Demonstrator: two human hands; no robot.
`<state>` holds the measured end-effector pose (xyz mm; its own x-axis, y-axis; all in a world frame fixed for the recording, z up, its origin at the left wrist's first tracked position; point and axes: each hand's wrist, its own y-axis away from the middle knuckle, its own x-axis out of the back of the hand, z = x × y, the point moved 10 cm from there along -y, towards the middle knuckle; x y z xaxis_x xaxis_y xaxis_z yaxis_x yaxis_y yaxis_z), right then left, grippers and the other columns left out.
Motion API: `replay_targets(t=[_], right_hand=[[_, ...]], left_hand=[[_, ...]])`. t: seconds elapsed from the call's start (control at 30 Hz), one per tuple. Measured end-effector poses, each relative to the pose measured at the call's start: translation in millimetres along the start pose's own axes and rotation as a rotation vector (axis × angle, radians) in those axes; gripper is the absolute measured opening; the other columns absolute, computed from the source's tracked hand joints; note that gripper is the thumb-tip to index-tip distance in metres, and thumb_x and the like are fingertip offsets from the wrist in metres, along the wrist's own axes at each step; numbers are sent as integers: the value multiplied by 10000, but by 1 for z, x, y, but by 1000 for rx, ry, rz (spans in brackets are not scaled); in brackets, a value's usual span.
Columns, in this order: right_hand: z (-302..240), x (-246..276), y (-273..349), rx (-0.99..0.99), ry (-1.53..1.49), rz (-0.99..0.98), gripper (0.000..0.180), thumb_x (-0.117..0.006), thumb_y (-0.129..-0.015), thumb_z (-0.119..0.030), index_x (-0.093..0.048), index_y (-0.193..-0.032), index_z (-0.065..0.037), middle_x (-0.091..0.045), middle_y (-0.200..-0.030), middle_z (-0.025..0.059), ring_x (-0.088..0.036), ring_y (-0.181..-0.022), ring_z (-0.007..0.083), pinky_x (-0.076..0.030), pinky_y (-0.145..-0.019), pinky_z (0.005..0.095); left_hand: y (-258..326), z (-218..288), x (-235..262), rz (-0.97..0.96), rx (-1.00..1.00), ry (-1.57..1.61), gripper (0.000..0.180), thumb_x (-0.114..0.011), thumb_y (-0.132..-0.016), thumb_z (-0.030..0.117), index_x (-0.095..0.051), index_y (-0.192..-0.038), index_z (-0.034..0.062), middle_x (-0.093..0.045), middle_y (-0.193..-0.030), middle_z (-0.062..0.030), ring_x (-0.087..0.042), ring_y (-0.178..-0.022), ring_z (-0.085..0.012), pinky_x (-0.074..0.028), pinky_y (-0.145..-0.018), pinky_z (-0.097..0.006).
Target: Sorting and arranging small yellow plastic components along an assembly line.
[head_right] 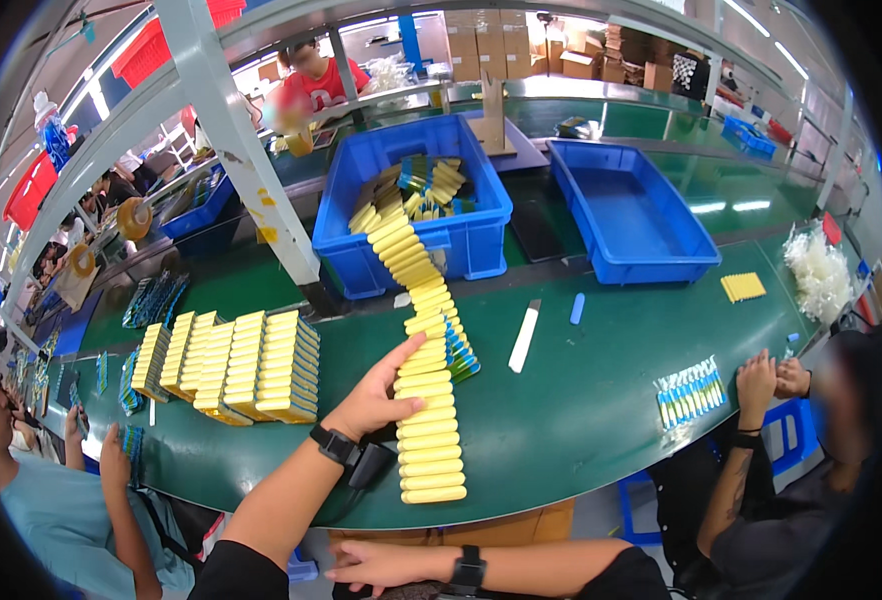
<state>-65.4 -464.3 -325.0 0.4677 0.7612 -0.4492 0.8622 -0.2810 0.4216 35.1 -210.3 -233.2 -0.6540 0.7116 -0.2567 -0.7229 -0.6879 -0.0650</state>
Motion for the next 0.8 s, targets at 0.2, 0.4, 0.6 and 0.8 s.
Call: replay_targets(t=[0.2, 0.4, 0.6, 0.8], right_hand=[[-1, -31, -63, 154, -408, -87, 749, -648, -1032, -368, -256, -1633, -155, -447, -1579, 32, -568, -1244, 118, -501, -958, 307], [7, -23, -65, 261, -432, -81, 249, -592, -1070, -245, -635, -1275, -112, -645, -1226, -37, -601, -1120, 69, -482, -932, 260], [23, -8, -9, 288, 202, -228, 234, -556, -1078, -206, -685, -1118, -15, -695, -968, 1, -602, -843, 75, -493, -786, 246], [-60, 21, 122, 132, 943, 39, 372, -648, -1019, -310, -710, -1183, 18, -760, -1066, 194, -728, -951, 308, -561, -811, 407]], left_hand=[[7, -5, 9, 70, 3, 16, 934, -739, -896, -22, -204, -1658, 46, -518, -1493, -119, -536, -1347, -201, -411, -1143, -339], [8, -4, 8, 95, 0, 35, 918, -736, -900, -18, -217, -1655, 45, -525, -1484, -120, -543, -1338, -197, -418, -1137, -333], [6, -9, 4, 71, -2, 18, 903, -729, -894, -2, -245, -1653, 62, -504, -1505, -108, -522, -1352, -195, -394, -1153, -342], [16, -4, 12, 48, -70, 16, 953, -731, -893, -43, -182, -1664, 71, -463, -1525, -121, -499, -1375, -211, -408, -1146, -358]])
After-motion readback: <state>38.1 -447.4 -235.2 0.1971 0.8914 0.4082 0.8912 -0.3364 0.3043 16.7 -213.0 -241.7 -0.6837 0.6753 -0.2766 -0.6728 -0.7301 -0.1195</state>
